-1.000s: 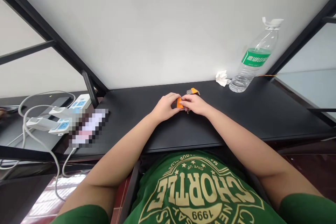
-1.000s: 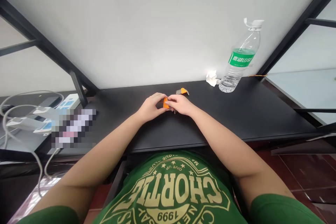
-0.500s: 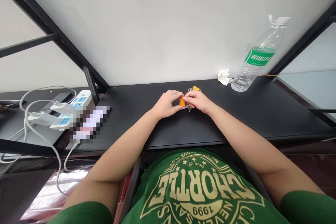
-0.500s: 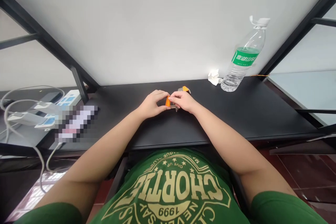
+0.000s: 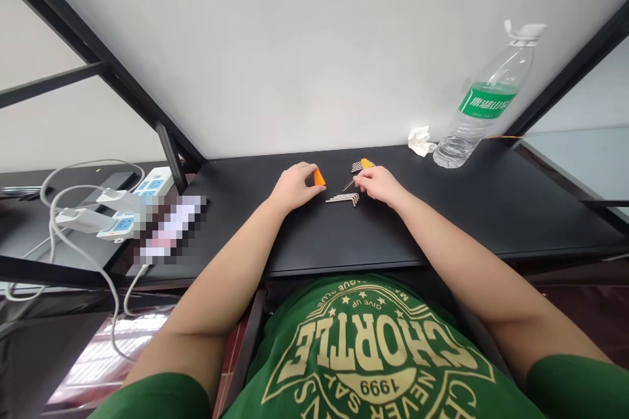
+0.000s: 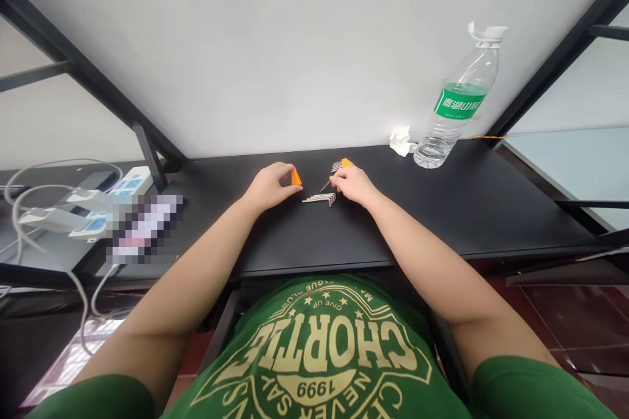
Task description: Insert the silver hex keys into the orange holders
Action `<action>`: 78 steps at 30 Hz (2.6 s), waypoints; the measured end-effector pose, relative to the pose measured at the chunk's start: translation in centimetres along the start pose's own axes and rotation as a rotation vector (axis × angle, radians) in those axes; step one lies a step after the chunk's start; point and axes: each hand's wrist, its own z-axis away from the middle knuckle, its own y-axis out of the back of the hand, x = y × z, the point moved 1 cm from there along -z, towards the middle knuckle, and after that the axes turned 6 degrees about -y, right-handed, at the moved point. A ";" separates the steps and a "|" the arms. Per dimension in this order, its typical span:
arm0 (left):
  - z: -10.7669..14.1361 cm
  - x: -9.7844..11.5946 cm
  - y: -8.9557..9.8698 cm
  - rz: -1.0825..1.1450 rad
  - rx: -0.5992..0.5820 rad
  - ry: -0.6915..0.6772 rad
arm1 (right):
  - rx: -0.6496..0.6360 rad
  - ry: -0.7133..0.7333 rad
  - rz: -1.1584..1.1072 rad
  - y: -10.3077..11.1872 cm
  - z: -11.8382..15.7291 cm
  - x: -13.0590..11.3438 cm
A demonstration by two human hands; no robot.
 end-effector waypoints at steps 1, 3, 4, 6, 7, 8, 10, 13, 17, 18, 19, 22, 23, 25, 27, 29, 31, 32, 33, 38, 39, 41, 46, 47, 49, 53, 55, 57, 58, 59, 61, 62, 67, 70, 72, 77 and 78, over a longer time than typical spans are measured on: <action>0.0 -0.1 0.0 0.017 0.011 0.013 | 0.007 0.012 0.120 0.1 0.1 -0.1; 0.0 -0.1 0.1 0.037 0.022 0.024 | 0.005 0.040 0.321 0.3 0.4 -0.2; 0.0 0.0 0.0 0.044 0.024 0.022 | 0.003 0.049 0.394 0.4 0.6 -0.3; 0.0 0.2 0.0 0.059 0.026 0.012 | -0.007 0.056 0.481 0.5 0.9 -0.6; 0.0 0.2 0.0 0.065 0.024 0.009 | -0.013 0.056 0.509 0.6 1.1 -0.6; 0.0 0.3 0.0 0.069 0.022 0.010 | -0.019 0.056 0.533 0.7 1.2 -0.7; 0.0 0.2 -0.1 0.078 0.019 0.020 | -0.033 0.051 0.577 0.8 1.3 -0.8; 0.0 0.2 -0.1 0.083 0.020 0.025 | -0.055 0.054 0.630 1.0 1.3 -0.8; 0.0 0.2 -0.2 0.083 0.009 0.036 | -0.093 0.080 0.656 1.2 1.2 -0.8; 0.0 0.1 -0.2 0.083 0.006 0.038 | -0.096 0.077 0.665 1.2 1.2 -0.8; 0.0 0.1 -0.3 0.083 0.005 0.038 | -0.095 0.070 0.675 1.2 1.2 -0.8; -0.1 0.1 -0.3 0.075 0.004 0.035 | -0.079 0.040 0.695 1.4 1.1 -0.7; -0.1 0.1 -0.3 0.074 0.005 0.032 | -0.077 0.033 0.684 1.5 0.9 -0.6; -0.2 0.1 -0.3 0.080 0.002 0.027 | -0.066 0.031 0.627 1.8 0.6 -0.3; -0.2 0.1 -0.3 0.091 -0.002 0.028 | -0.034 0.059 0.563 1.9 0.3 0.0; -0.2 0.2 -0.3 0.098 -0.003 0.030 | -0.005 0.124 0.543 1.9 0.0 0.2; -0.2 0.3 -0.3 0.098 0.002 0.031 | -0.017 0.215 0.560 1.6 0.0 0.1; -0.2 0.3 -0.3 0.098 0.004 0.030 | -0.037 0.258 0.570 1.3 0.1 0.0; -0.2 0.3 -0.3 0.098 0.005 0.028 | -0.060 0.294 0.578 1.0 0.2 0.0; -0.2 0.2 -0.3 0.097 0.001 0.022 | -0.123 0.354 0.601 -0.1 1.0 -0.4; -0.2 0.2 -0.3 0.097 -0.005 0.025 | -0.127 0.356 0.603 -0.2 1.0 -0.4; -0.2 0.3 -0.3 0.094 -0.018 0.030 | -0.132 0.361 0.606 -0.4 1.1 -0.4; -0.1 0.3 -0.4 0.084 -0.024 0.010 | -0.095 0.402 0.590 -0.2 1.6 -0.7; -0.1 0.3 -0.4 0.081 -0.026 0.009 | -0.084 0.418 0.587 -0.3 1.8 -0.8; -0.1 0.1 -0.5 0.068 -0.029 0.013 | -0.089 0.464 0.613 -0.5 2.2 -1.1; -0.1 0.0 -0.6 0.051 -0.032 0.001 | -0.111 0.512 0.794 -1.6 2.9 -1.8; 0.0 0.1 -0.5 0.061 -0.038 -0.007 | -0.084 0.492 0.848 -2.1 3.2 -2.2; 0.0 0.2 -0.4 0.059 -0.042 -0.015 | -0.070 0.467 0.841 -2.3 3.5 -2.4; 0.0 0.3 -0.4 0.049 -0.043 -0.019 | -0.075 0.449 0.822 -2.2 3.7 -2.5; 0.1 0.3 -0.3 0.034 -0.044 -0.021 | -0.093 0.431 0.796 -2.1 3.7 -2.5; 0.1 0.4 -0.3 0.009 -0.054 -0.017 | -0.154 0.416 0.711 -1.6 3.7 -2.3; 0.1 0.5 -0.2 0.004 -0.063 -0.013 | -0.180 0.424 0.651 -1.3 3.6 -2.2; 0.1 1.0 -0.2 0.009 -0.112 0.010 | -0.068 0.508 0.360 0.1 2.7 -1.6; 0.0 1.3 -0.2 0.006 -0.128 0.007 | -0.022 0.519 0.314 0.1 2.4 -1.5; 0.0 1.4 -0.2 0.009 -0.130 0.003 | -0.027 0.543 0.308 0.0 2.3 -1.5; 0.2 1.9 0.1 0.043 -0.148 -0.002 | -0.016 0.592 0.280 -0.3 2.4 -1.4; 0.2 2.0 0.1 0.047 -0.155 -0.015 | -0.025 0.602 0.270 -0.3 2.4 -1.4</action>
